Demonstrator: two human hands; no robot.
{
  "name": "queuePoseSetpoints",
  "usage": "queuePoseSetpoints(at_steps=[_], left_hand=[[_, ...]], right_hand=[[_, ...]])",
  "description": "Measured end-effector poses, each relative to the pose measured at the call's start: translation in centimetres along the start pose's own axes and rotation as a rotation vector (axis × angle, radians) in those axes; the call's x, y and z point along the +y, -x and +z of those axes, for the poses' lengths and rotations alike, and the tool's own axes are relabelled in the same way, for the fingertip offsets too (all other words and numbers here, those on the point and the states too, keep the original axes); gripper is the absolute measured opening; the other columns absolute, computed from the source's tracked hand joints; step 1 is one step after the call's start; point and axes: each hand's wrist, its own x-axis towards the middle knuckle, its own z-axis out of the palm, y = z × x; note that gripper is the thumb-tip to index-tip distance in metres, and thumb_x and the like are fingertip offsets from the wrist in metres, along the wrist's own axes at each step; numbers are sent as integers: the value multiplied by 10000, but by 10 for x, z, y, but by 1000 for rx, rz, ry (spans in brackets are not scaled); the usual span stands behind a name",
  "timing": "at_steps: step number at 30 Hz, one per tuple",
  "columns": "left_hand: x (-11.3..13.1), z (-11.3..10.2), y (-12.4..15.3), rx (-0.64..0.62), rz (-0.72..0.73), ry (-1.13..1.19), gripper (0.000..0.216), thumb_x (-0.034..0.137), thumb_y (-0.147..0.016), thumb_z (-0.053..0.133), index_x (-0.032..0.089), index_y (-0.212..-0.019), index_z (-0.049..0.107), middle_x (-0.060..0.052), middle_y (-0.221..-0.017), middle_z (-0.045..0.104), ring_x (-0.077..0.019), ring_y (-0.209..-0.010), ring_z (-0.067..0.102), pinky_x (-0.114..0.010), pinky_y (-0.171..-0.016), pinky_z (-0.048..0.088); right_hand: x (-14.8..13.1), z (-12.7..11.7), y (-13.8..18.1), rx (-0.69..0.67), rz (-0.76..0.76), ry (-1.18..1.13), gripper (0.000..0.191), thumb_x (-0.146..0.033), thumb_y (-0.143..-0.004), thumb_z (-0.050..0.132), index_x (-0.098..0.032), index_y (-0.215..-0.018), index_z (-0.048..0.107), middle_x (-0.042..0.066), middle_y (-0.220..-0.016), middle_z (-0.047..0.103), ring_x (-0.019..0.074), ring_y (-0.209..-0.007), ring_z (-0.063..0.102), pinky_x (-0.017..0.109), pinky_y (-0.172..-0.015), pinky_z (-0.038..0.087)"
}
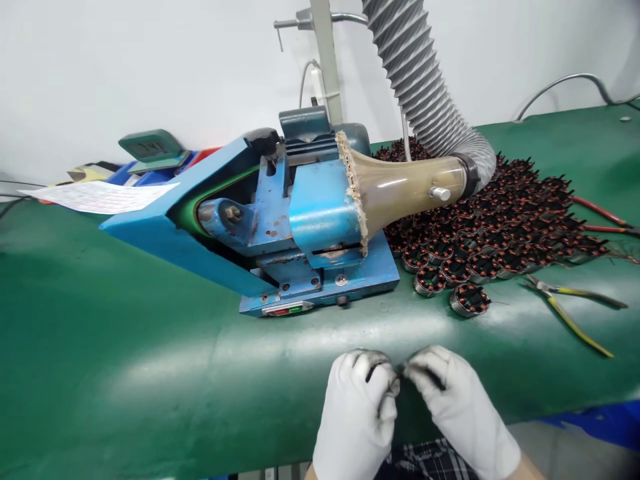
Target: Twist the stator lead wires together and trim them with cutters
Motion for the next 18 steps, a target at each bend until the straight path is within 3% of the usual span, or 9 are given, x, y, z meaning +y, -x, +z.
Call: queuePoseSetpoints(at_steps=[3, 5, 9, 12, 16, 18], left_hand=[[1, -1, 0, 10, -1, -16, 183, 81, -760, 438, 206, -837, 546, -30, -930, 597, -208, -858, 511, -398, -778, 405], [0, -1, 0, 5, -6, -19, 174, 91, -779, 430, 208, -831, 547, -29, -932, 598, -207, -859, 513, -403, -783, 408], [-1, -1, 0, -18, 10, -44, 179, 98, -783, 425, 198, -860, 552, -49, -941, 602, -221, -855, 525, -426, -773, 431], [0, 0, 0, 4, 27, -82, 201, 118, -797, 414, 194, -927, 547, -62, -941, 606, -235, -857, 538, -454, -769, 454], [0, -2, 4, -3, -8, -54, 210, 118, -812, 423, 221, -975, 507, -67, -1065, 590, -230, -982, 556, -435, -831, 481], [-5, -3, 7, 18, -64, -2, 401, 178, -738, 566, 211, -1117, 436, -114, -1230, 507, -249, -1150, 496, -421, -912, 473]], right_hand=[[12, -16, -1, 189, 16, 99, 92, -195, -858, 526, -212, -779, 570, 17, -707, 628, 171, -633, 592, 298, -612, 472], [13, -27, -1, 213, -26, 102, 34, -194, -856, 545, -215, -835, 563, 18, -753, 631, 159, -671, 599, 277, -646, 483], [-3, -26, -3, -5, -247, 68, 155, -116, -885, 458, -210, -960, 557, 50, -899, 633, 160, -826, 610, 266, -742, 506], [-13, -13, -8, -179, -404, 182, 236, -70, -884, 367, -179, -913, 574, 66, -836, 641, 179, -727, 615, 286, -648, 517], [-9, -4, -12, -220, -505, 343, 274, -35, -844, 350, -182, -820, 580, 35, -649, 596, 182, -519, 556, 288, -481, 450], [-5, -2, -12, -227, -455, 312, 264, -50, -853, 355, -180, -856, 584, 33, -646, 590, 179, -516, 561, 281, -483, 450]])
